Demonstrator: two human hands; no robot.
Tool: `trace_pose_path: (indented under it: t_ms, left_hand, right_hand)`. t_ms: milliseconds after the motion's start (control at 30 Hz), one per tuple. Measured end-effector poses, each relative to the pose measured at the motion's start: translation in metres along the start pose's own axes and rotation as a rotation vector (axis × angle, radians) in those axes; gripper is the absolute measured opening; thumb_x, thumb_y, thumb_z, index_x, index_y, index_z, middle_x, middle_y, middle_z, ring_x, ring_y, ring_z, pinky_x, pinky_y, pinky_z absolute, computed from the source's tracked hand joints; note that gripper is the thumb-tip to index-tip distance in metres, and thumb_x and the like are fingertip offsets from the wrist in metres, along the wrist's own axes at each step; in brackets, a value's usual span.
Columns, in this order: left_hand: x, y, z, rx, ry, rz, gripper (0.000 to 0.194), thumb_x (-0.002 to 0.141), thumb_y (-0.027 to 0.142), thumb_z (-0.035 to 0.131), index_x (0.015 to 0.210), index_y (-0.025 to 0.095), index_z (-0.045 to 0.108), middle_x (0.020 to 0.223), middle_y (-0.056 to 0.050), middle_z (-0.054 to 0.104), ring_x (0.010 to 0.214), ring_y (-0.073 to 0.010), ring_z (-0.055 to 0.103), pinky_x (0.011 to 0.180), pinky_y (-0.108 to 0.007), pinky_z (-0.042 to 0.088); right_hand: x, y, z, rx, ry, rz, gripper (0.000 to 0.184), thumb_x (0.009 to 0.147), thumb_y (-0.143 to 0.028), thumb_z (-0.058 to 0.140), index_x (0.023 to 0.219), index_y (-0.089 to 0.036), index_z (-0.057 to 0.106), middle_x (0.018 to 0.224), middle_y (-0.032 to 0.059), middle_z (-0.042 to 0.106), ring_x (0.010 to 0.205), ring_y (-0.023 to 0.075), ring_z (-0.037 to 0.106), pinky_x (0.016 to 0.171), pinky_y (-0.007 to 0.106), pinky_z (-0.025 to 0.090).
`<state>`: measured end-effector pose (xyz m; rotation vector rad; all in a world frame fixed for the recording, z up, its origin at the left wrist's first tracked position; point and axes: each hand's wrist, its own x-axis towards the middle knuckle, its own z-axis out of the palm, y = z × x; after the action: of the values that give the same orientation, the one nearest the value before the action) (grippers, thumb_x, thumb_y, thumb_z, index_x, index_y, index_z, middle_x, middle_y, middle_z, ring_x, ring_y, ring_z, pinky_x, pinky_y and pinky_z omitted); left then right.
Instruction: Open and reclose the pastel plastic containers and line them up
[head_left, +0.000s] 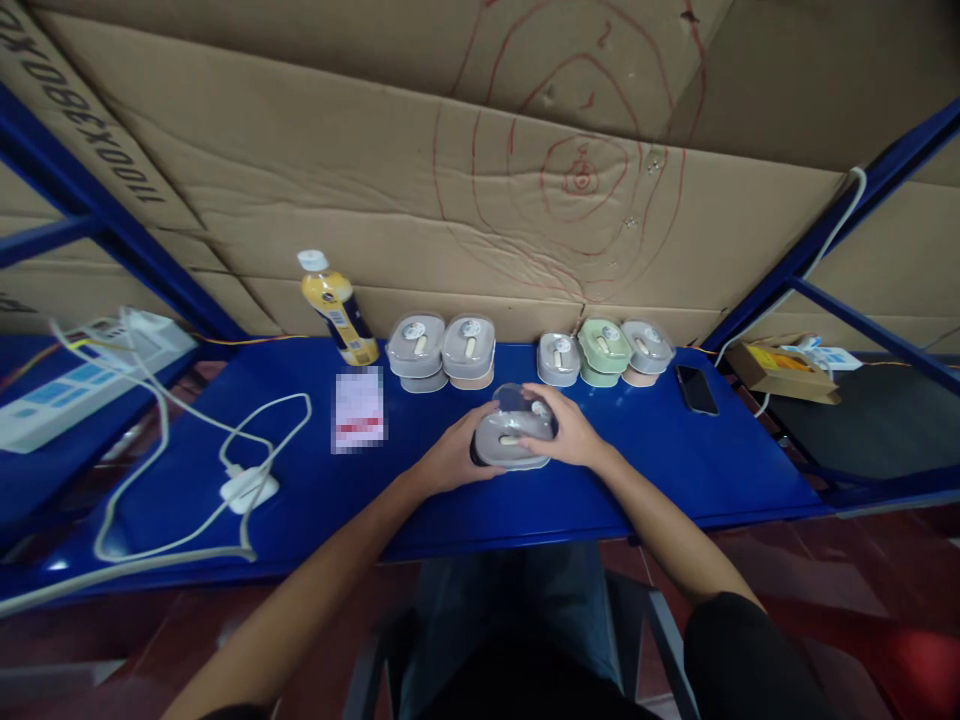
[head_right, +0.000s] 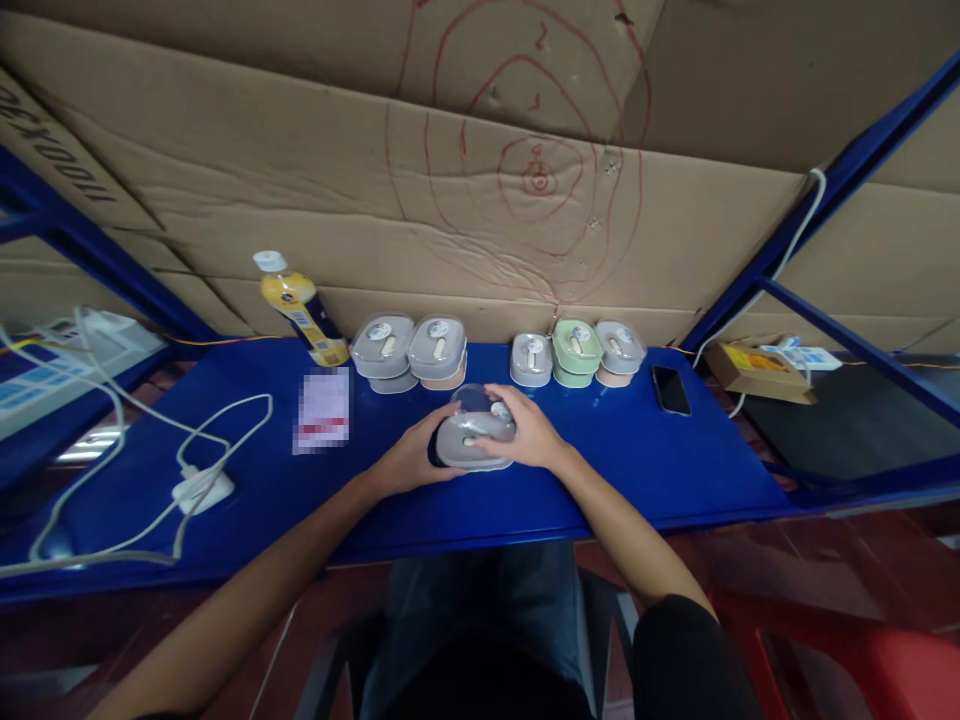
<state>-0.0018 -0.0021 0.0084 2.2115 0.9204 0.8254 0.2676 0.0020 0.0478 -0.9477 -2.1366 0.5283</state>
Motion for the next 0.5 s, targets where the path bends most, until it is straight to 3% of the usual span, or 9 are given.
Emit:
trace_pose_path:
  t_ms: [133, 200, 367, 500]
  left_hand:
    - [-0.003, 0.004, 0.001, 0.079, -0.005, 0.059, 0.054, 0.086, 0.032, 0.081, 0.138, 0.029, 0.067, 0.155, -0.011, 0.051, 0.145, -0.0331, 0.053, 0.124, -0.051, 0.044]
    - [-0.003, 0.006, 0.001, 0.105, 0.000, 0.089, 0.040, 0.089, 0.032, 0.078, 0.129, 0.029, 0.074, 0.156, -0.011, 0.050, 0.146, -0.0338, 0.051, 0.123, -0.052, 0.045]
    - [-0.003, 0.007, -0.007, 0.103, 0.040, 0.111, 0.033, 0.096, 0.037, 0.070, 0.126, 0.023, 0.075, 0.155, -0.015, 0.049, 0.146, -0.0346, 0.051, 0.122, -0.052, 0.046]
    - [-0.004, -0.006, -0.023, 0.147, 0.129, 0.021, 0.035, 0.098, 0.043, 0.065, 0.123, 0.022, 0.076, 0.151, -0.015, 0.051, 0.143, -0.0367, 0.053, 0.121, -0.054, 0.046]
  right_hand:
    - [-0.010, 0.024, -0.006, -0.011, 0.173, 0.115, 0.073, 0.088, -0.057, 0.075, 0.148, -0.024, 0.050, 0.139, 0.0165, 0.066, 0.118, 0.0318, 0.070, 0.107, 0.054, 0.055]
    - [-0.015, 0.036, -0.008, 0.022, 0.208, 0.190, 0.068, 0.089, -0.058, 0.072, 0.144, -0.023, 0.053, 0.138, 0.0164, 0.067, 0.113, 0.0307, 0.073, 0.103, 0.053, 0.057]
    - [-0.019, 0.049, -0.008, 0.072, 0.255, 0.287, 0.063, 0.090, -0.060, 0.070, 0.138, -0.023, 0.056, 0.134, 0.0147, 0.071, 0.114, 0.0298, 0.072, 0.101, 0.050, 0.058]
    - [-0.018, 0.049, -0.009, 0.057, 0.265, 0.298, 0.064, 0.087, -0.059, 0.073, 0.137, -0.023, 0.058, 0.135, 0.0144, 0.071, 0.108, 0.0283, 0.074, 0.099, 0.049, 0.060]
